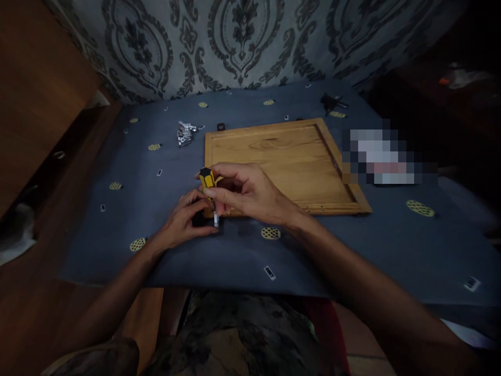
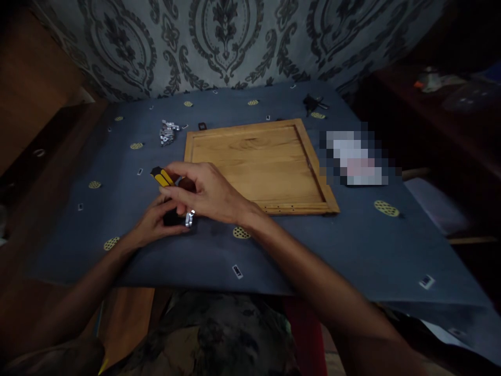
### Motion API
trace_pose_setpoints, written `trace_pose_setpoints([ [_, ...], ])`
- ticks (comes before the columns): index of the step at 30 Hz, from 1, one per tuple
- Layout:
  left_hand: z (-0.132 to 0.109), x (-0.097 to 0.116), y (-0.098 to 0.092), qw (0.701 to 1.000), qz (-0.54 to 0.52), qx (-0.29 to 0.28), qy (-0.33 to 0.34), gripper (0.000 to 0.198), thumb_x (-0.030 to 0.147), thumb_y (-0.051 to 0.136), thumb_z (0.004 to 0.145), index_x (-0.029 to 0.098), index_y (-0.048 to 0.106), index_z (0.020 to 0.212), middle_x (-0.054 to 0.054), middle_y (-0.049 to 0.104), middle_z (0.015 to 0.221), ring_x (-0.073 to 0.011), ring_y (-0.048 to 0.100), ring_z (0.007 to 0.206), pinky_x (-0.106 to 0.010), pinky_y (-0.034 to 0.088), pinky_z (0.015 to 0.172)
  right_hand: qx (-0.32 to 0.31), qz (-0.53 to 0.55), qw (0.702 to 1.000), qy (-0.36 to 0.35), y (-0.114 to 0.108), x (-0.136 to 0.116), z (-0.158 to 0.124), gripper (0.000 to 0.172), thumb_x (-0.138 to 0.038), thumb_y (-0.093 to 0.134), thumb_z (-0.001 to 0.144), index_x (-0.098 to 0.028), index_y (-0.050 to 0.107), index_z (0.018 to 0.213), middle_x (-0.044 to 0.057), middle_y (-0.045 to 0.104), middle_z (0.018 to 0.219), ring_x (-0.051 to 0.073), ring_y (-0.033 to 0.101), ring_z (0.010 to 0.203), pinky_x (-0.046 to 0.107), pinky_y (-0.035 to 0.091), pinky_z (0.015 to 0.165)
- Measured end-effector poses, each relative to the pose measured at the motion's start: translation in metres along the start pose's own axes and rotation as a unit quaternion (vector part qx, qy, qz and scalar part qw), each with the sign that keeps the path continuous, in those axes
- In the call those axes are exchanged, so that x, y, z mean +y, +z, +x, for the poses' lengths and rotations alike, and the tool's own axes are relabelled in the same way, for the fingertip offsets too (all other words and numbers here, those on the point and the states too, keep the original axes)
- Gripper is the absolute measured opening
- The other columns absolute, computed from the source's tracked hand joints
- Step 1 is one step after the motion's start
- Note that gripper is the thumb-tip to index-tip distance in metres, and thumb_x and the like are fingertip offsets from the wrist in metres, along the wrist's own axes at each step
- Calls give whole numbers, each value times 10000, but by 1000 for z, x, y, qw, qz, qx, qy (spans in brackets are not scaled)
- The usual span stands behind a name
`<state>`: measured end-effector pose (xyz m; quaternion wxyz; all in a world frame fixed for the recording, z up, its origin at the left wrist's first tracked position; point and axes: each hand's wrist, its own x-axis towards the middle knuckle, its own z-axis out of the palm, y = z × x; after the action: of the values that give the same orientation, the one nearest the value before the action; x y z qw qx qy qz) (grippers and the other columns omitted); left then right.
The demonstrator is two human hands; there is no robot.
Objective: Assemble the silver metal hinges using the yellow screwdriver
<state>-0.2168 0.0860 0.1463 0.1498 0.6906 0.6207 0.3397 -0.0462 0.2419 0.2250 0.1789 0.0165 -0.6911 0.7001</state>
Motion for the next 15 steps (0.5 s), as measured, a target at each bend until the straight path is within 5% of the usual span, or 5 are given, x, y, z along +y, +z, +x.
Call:
trace_pose_setpoints([
  [15,-1,-1,2,1000,9,11,6,477,577,787,892,244,694,1220,-56,630,1113,-252,607,1077,-410,540,954,69,-15,997,-33,0,3,-1,374,-515,776,914,-206,574,853,-58,609,684,87,619,537,230,476,516],
])
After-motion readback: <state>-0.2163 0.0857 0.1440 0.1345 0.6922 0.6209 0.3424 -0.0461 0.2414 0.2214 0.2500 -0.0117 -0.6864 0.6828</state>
